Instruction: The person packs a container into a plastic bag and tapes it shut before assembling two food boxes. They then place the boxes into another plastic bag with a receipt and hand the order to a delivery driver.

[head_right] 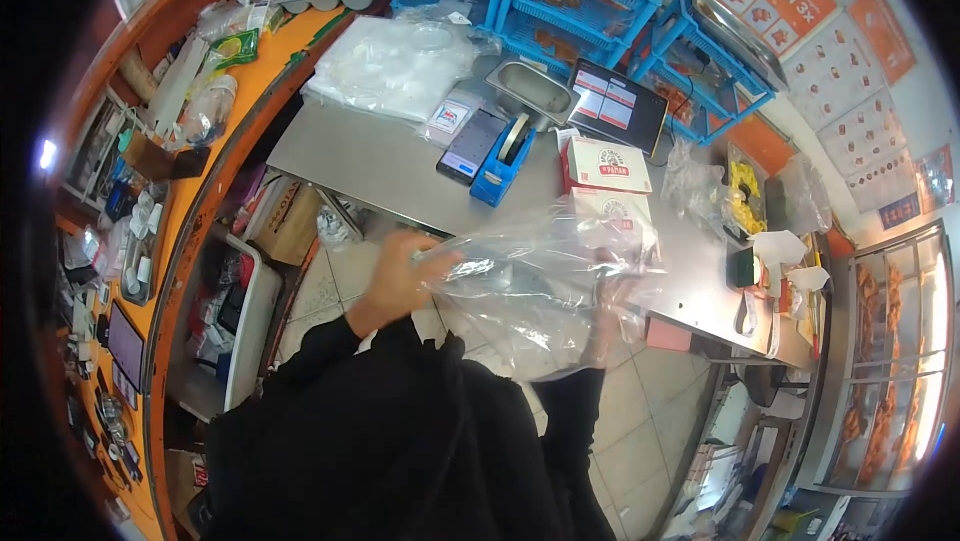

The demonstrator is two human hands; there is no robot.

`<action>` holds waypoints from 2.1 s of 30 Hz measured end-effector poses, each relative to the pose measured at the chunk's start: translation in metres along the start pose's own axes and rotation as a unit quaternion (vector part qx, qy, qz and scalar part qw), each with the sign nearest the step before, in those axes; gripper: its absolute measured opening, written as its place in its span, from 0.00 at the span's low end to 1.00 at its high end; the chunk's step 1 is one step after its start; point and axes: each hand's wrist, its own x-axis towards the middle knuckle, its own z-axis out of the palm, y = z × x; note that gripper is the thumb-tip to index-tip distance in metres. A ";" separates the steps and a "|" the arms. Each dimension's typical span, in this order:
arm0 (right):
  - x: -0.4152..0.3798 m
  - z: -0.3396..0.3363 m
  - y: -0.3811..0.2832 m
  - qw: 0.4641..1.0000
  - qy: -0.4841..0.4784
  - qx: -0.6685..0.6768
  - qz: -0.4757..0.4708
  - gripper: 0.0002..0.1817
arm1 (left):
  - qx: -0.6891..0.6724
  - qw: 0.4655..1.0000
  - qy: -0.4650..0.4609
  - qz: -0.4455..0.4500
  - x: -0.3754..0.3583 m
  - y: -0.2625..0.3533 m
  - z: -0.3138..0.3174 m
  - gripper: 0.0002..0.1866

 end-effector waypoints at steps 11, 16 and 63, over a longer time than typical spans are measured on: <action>-0.006 -0.007 -0.093 0.806 -0.554 0.149 -0.146 0.18 | -0.245 0.956 0.091 -0.135 -0.003 0.008 0.029 0.15; 0.082 -0.053 0.020 0.992 0.011 0.127 0.020 0.19 | -0.167 0.950 -0.024 -0.263 -0.023 -0.003 -0.005 0.08; 0.054 0.038 -0.044 0.951 -0.008 0.060 -0.303 0.47 | -0.632 0.754 -0.096 -0.150 0.136 -0.004 0.034 0.26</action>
